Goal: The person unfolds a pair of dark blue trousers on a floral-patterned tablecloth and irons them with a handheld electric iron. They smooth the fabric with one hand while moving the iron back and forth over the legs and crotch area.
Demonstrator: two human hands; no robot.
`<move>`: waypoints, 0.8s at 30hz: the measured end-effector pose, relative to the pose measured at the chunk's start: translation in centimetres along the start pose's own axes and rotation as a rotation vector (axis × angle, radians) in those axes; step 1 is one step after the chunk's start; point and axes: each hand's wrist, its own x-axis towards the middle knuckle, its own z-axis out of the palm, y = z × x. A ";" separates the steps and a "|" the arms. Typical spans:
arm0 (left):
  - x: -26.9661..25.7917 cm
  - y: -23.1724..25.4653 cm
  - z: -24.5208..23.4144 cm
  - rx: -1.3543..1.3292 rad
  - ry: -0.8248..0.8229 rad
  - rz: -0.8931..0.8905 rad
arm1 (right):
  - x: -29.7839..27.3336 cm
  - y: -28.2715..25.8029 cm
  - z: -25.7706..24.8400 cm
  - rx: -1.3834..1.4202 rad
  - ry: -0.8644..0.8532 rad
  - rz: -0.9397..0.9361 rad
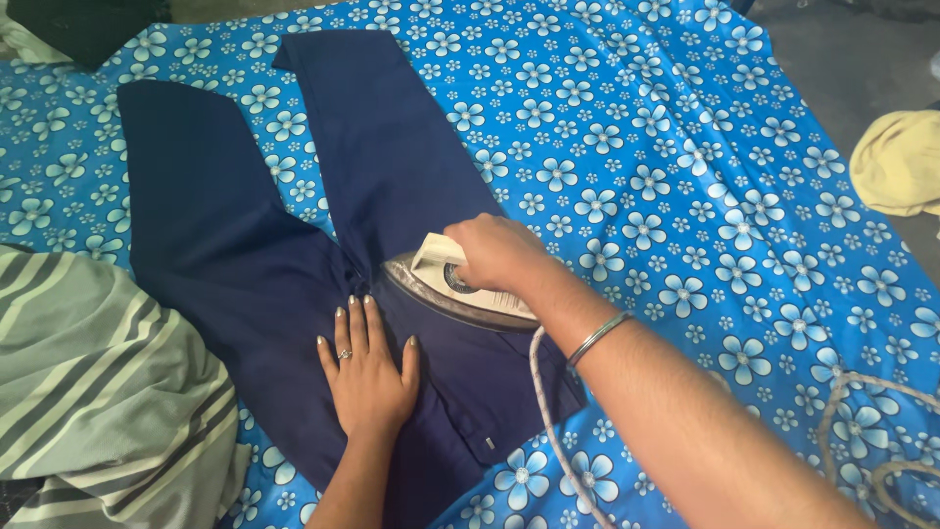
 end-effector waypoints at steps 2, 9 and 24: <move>0.0 0.1 0.0 -0.005 0.001 -0.002 | -0.4 0.1 -0.5 0.019 -0.052 -0.036; -0.1 -0.4 0.7 0.006 0.030 0.015 | 0.0 0.4 0.1 -0.010 -0.004 -0.059; 0.0 0.0 0.2 -0.006 0.024 0.002 | 1.3 0.8 -0.3 0.000 -0.044 -0.148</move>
